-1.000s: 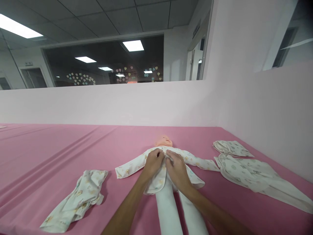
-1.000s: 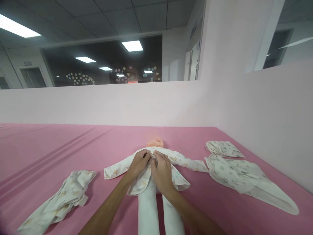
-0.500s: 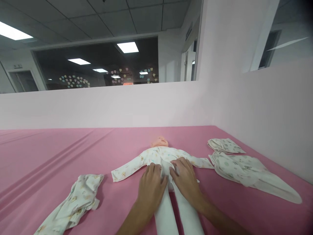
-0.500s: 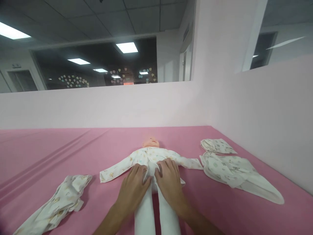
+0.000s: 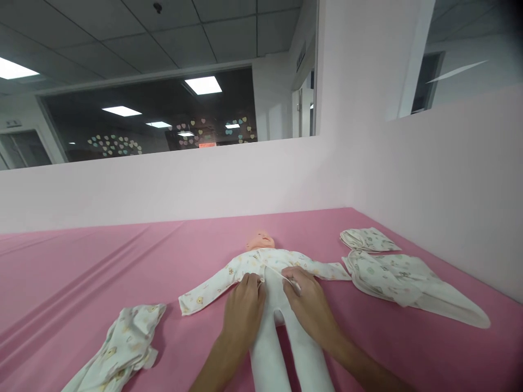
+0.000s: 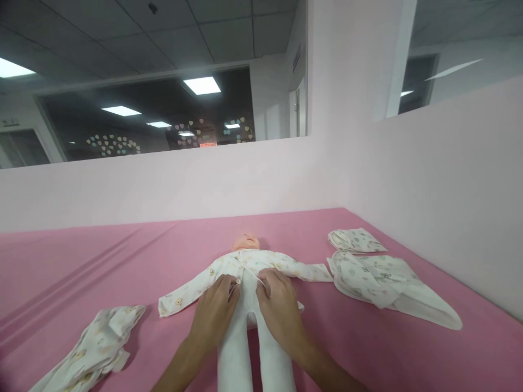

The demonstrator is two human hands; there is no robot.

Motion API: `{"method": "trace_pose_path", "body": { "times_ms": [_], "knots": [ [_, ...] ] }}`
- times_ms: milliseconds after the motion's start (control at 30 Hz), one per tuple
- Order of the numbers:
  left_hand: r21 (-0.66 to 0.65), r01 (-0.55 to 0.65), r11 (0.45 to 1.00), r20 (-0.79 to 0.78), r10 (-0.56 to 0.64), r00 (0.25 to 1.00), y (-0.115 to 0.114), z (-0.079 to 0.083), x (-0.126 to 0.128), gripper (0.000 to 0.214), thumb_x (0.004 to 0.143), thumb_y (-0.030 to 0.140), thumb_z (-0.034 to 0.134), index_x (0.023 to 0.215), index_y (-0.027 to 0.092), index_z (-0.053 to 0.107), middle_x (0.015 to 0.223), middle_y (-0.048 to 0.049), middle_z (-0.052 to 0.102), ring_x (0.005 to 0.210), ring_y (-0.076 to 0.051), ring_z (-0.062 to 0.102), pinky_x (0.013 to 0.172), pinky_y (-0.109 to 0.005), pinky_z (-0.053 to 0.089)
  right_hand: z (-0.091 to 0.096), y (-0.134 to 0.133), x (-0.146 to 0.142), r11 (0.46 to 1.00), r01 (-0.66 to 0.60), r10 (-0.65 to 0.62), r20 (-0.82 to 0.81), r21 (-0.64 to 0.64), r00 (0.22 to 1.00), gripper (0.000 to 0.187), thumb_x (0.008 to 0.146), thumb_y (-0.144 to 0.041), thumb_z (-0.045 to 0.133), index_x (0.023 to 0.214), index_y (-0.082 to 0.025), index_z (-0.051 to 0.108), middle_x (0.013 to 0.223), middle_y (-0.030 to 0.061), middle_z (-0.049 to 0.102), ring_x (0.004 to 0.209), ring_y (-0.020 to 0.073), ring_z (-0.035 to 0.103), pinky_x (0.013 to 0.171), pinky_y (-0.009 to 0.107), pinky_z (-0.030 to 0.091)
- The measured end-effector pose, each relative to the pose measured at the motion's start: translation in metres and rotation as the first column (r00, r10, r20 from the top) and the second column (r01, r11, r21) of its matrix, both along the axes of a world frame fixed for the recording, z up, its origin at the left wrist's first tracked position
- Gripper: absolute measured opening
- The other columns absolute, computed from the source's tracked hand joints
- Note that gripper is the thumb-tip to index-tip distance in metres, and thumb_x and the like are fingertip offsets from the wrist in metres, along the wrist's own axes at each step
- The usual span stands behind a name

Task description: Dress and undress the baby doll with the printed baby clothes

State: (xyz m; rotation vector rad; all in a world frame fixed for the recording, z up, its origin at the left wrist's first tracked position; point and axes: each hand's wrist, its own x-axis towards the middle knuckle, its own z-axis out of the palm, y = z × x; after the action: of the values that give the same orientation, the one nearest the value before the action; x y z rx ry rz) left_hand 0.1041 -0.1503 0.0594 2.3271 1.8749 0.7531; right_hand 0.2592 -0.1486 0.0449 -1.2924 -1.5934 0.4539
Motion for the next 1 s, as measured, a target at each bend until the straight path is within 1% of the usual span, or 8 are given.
{"method": "trace_pose_path", "body": {
  "times_ms": [100, 267, 367, 533, 700, 800, 900, 1000],
  "knots": [
    [0.06, 0.013, 0.998, -0.047, -0.01, 0.999, 0.003, -0.003, 0.004, 0.025, 0.095, 0.019, 0.028, 0.084, 0.02, 0.051, 0.087, -0.0032, 0.061, 0.073, -0.018, 0.054, 0.062, -0.029, 0.032, 0.008, -0.004, -0.003, 0.994, -0.036, 0.027, -0.079, -0.107, 0.997, 0.019, 0.086, -0.028, 0.042, 0.079, -0.023, 0.059, 0.08, 0.0007, 0.065, 0.077, 0.0203, 0.057, 0.069, 0.033, 0.043],
    [0.141, 0.063, 0.988, -0.218, -0.031, 0.975, 0.006, -0.008, 0.012, 0.026, 0.094, 0.015, 0.029, 0.098, 0.02, 0.054, 0.099, -0.0057, 0.062, 0.08, -0.02, 0.057, 0.063, -0.03, 0.033, 0.011, -0.004, -0.007, 0.989, -0.109, 0.08, -0.252, -0.104, 0.964, 0.024, 0.087, -0.034, 0.044, 0.087, -0.022, 0.065, 0.077, 0.0004, 0.066, 0.073, 0.019, 0.057, 0.066, 0.03, 0.043],
    [0.138, 0.079, 0.987, -0.233, -0.045, 0.971, 0.006, -0.008, 0.014, 0.026, 0.094, 0.014, 0.029, 0.099, 0.02, 0.054, 0.099, -0.0058, 0.06, 0.081, -0.02, 0.056, 0.062, -0.029, 0.033, 0.009, -0.003, -0.009, 0.986, -0.119, 0.078, -0.312, -0.115, 0.947, 0.025, 0.087, -0.034, 0.045, 0.089, -0.022, 0.067, 0.078, 0.0009, 0.066, 0.073, 0.0188, 0.058, 0.066, 0.03, 0.044],
    [0.07, 0.129, 0.989, -0.108, -0.121, 0.987, 0.006, -0.004, 0.009, 0.03, 0.094, 0.012, 0.025, 0.101, 0.019, 0.053, 0.099, -0.0056, 0.058, 0.079, -0.018, 0.055, 0.064, -0.029, 0.035, 0.008, -0.002, -0.01, 0.985, -0.127, 0.083, -0.329, -0.115, 0.941, 0.026, 0.087, -0.035, 0.046, 0.092, -0.022, 0.068, 0.082, 0.0013, 0.068, 0.075, 0.0188, 0.059, 0.066, 0.029, 0.045],
    [-0.005, 0.182, 0.983, 0.184, -0.178, 0.967, 0.006, -0.001, 0.0, 0.03, 0.094, 0.018, 0.029, 0.096, 0.021, 0.059, 0.097, -0.003, 0.06, 0.087, -0.018, 0.055, 0.075, -0.03, 0.039, 0.006, -0.002, -0.009, 0.984, -0.119, 0.073, -0.313, -0.13, 0.947, 0.027, 0.086, -0.034, 0.046, 0.094, -0.022, 0.068, 0.077, 0.0006, 0.066, 0.076, 0.0194, 0.059, 0.066, 0.029, 0.045],
    [-0.027, 0.145, 0.989, 0.305, -0.13, 0.944, 0.007, 0.0, -0.001, 0.026, 0.093, 0.023, 0.035, 0.094, 0.022, 0.061, 0.098, -0.0024, 0.062, 0.091, -0.019, 0.055, 0.079, -0.031, 0.039, 0.005, -0.002, -0.009, 0.984, -0.126, 0.081, -0.314, -0.128, 0.946, 0.026, 0.086, -0.034, 0.046, 0.096, -0.022, 0.068, 0.078, 0.0002, 0.066, 0.078, 0.0191, 0.059, 0.069, 0.029, 0.045],
    [-0.051, 0.064, 0.997, 0.322, -0.044, 0.946, 0.008, 0.001, 0.004, 0.025, 0.092, 0.032, 0.038, 0.088, 0.021, 0.06, 0.093, -0.0023, 0.064, 0.085, -0.02, 0.055, 0.073, -0.032, 0.038, 0.004, -0.003, -0.009, 0.983, -0.131, 0.084, -0.316, -0.13, 0.945, 0.027, 0.086, -0.033, 0.046, 0.098, -0.022, 0.068, 0.077, 0.0, 0.065, 0.077, 0.0189, 0.058, 0.07, 0.029, 0.045],
    [-0.047, 0.028, 0.999, 0.326, -0.012, 0.945, 0.009, 0.002, 0.009, 0.025, 0.092, 0.034, 0.04, 0.083, 0.021, 0.059, 0.088, -0.0014, 0.064, 0.079, -0.019, 0.054, 0.068, -0.031, 0.035, 0.004, -0.004, -0.01, 0.983, -0.124, 0.076, -0.311, -0.138, 0.947, 0.027, 0.086, -0.033, 0.046, 0.098, -0.022, 0.068, 0.074, -0.0002, 0.064, 0.076, 0.0192, 0.058, 0.069, 0.03, 0.045]
  ]
}}
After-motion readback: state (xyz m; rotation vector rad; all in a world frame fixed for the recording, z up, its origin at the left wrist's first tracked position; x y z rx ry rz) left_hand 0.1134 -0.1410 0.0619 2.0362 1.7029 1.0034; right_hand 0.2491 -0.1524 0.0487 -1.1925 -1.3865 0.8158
